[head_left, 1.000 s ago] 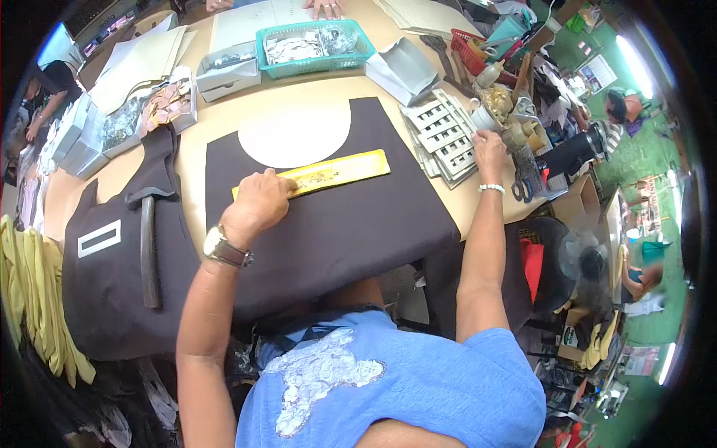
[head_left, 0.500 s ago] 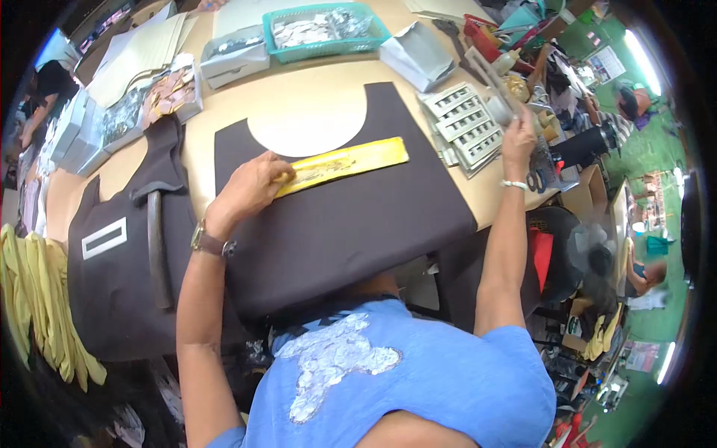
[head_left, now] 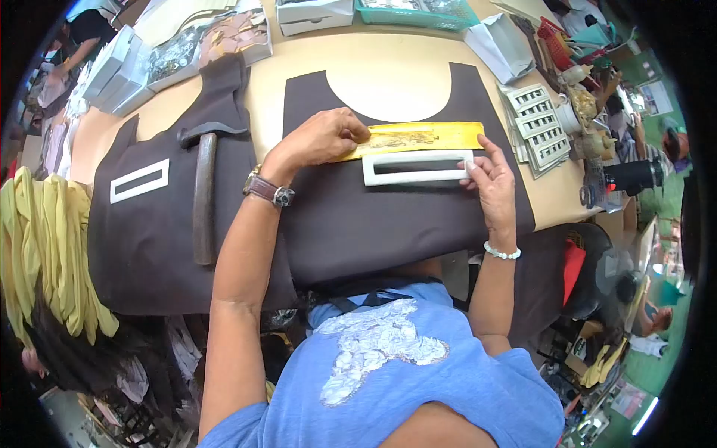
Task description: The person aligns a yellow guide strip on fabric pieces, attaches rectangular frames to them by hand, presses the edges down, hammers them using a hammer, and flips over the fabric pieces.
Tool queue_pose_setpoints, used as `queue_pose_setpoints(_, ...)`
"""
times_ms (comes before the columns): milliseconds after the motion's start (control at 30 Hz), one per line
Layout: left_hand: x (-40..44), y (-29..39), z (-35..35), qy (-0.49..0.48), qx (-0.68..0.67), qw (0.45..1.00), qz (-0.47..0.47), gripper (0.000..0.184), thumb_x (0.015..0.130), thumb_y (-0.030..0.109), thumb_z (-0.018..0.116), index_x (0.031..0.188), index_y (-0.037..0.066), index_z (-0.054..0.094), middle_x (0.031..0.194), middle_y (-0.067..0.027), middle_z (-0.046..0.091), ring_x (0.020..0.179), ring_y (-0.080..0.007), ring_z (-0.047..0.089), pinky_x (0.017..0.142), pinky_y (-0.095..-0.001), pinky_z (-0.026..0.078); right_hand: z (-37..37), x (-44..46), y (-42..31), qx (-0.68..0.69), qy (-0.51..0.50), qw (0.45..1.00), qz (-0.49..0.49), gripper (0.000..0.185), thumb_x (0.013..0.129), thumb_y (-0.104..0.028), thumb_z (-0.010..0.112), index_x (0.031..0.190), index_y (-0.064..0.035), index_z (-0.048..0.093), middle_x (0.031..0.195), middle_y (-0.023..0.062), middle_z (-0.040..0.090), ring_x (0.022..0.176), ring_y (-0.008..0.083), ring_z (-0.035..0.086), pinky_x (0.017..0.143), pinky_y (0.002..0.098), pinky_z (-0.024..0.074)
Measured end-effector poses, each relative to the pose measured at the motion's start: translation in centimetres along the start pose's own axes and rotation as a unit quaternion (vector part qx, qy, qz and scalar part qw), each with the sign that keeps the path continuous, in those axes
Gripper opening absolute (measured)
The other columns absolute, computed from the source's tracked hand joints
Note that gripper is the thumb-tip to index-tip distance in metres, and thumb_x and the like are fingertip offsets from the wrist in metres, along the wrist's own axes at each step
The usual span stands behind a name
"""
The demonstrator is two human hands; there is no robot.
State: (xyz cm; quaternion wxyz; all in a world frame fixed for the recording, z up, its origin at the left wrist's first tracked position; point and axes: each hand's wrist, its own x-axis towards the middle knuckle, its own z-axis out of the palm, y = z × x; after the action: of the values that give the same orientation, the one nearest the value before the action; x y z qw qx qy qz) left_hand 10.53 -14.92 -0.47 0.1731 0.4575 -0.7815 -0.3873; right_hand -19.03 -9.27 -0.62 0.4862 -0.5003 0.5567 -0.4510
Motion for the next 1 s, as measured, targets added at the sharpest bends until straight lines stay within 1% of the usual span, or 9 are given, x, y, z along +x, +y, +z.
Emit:
queue_pose_setpoints(100, 0.1, -0.5, 0.1, -0.004, -0.014, 1.0, 0.006, 0.028, 0.078, 0.009, 0.058, 0.103, 0.001, 0.066, 0.096, -0.0106, 0.061, 0.091, -0.0222, 0.057, 0.082, -0.0326, 0.047, 0.8, 0.2, 0.8, -0.029, 0.013, 0.999, 0.025, 0.05, 0.088, 0.001, 0.055, 0.134, 0.0046, 0.037, 0.086, 0.01, 0.066, 0.065, 0.0077, 0.058, 0.057, 0.019, 0.0476)
queue_pose_setpoints(167, 0.1, -0.3, -0.1, -0.012, -0.015, 1.0, 0.002, 0.029, 0.077, 0.012, 0.06, 0.103, 0.002, 0.067, 0.096, -0.0107, 0.06, 0.091, -0.0224, 0.058, 0.082, -0.0327, 0.047, 0.8, 0.5, 0.9, -0.052, 0.023, 0.998, 0.023, 0.05, 0.087, 0.0, 0.055, 0.134, 0.0049, 0.037, 0.084, 0.0093, 0.066, 0.063, 0.0073, 0.057, 0.055, 0.0191, 0.0471)
queue_pose_setpoints(267, 0.0, -0.7, 0.2, -0.002, -0.007, 1.0, 0.006, 0.034, 0.073, 0.017, 0.065, 0.104, 0.003, 0.067, 0.097, -0.0101, 0.06, 0.092, -0.0226, 0.058, 0.084, -0.0331, 0.048, 0.7, 0.6, 1.0, -0.072, 0.036, 0.996, 0.026, 0.051, 0.086, -0.001, 0.056, 0.133, 0.0052, 0.038, 0.082, 0.0084, 0.066, 0.06, 0.0067, 0.056, 0.053, 0.019, 0.0465)
queue_pose_setpoints(367, 0.1, -0.6, 0.1, -0.012, -0.003, 1.0, 0.004, 0.039, 0.069, 0.02, 0.07, 0.105, 0.004, 0.067, 0.1, -0.0093, 0.059, 0.095, -0.023, 0.059, 0.087, -0.0336, 0.049, 0.8, 0.8, 0.9, -0.077, 0.042, 0.996, 0.029, 0.05, 0.086, 0.0, 0.056, 0.133, 0.0054, 0.038, 0.082, 0.0081, 0.066, 0.06, 0.0066, 0.056, 0.052, 0.0187, 0.0459)
queue_pose_setpoints(567, 0.1, -0.6, 0.3, -0.007, 0.023, 1.0, 0.011, 0.048, 0.063, 0.021, 0.079, 0.106, 0.005, 0.065, 0.102, -0.0103, 0.059, 0.095, -0.0229, 0.06, 0.088, -0.0329, 0.05, 1.0, 0.8, 0.9, -0.069, 0.051, 0.996, 0.04, 0.05, 0.086, 0.0, 0.055, 0.133, 0.0053, 0.039, 0.082, 0.0081, 0.066, 0.059, 0.007, 0.056, 0.051, 0.0185, 0.045)
queue_pose_setpoints(767, 0.2, -0.1, 0.6, -0.001, 0.056, 0.998, -0.006, 0.048, 0.063, 0.022, 0.08, 0.105, 0.005, 0.064, 0.1, -0.0096, 0.058, 0.093, -0.0239, 0.061, 0.085, -0.0334, 0.051, 1.2, 0.8, 0.8, -0.077, 0.059, 0.994, 0.046, 0.05, 0.085, -0.001, 0.056, 0.132, 0.0054, 0.04, 0.082, 0.008, 0.067, 0.06, 0.0068, 0.056, 0.051, 0.0183, 0.0451)
queue_pose_setpoints(1000, 0.1, 0.4, 0.7, 0.006, 0.064, 0.998, 0.0, 0.044, 0.064, 0.019, 0.079, 0.102, 0.005, 0.062, 0.099, -0.0095, 0.058, 0.091, -0.0242, 0.061, 0.083, -0.0339, 0.05, 1.2, 0.8, 0.9, -0.073, 0.066, 0.994, 0.047, 0.05, 0.084, -0.002, 0.058, 0.131, 0.0058, 0.041, 0.081, 0.0073, 0.067, 0.059, 0.0066, 0.057, 0.051, 0.0185, 0.0455)
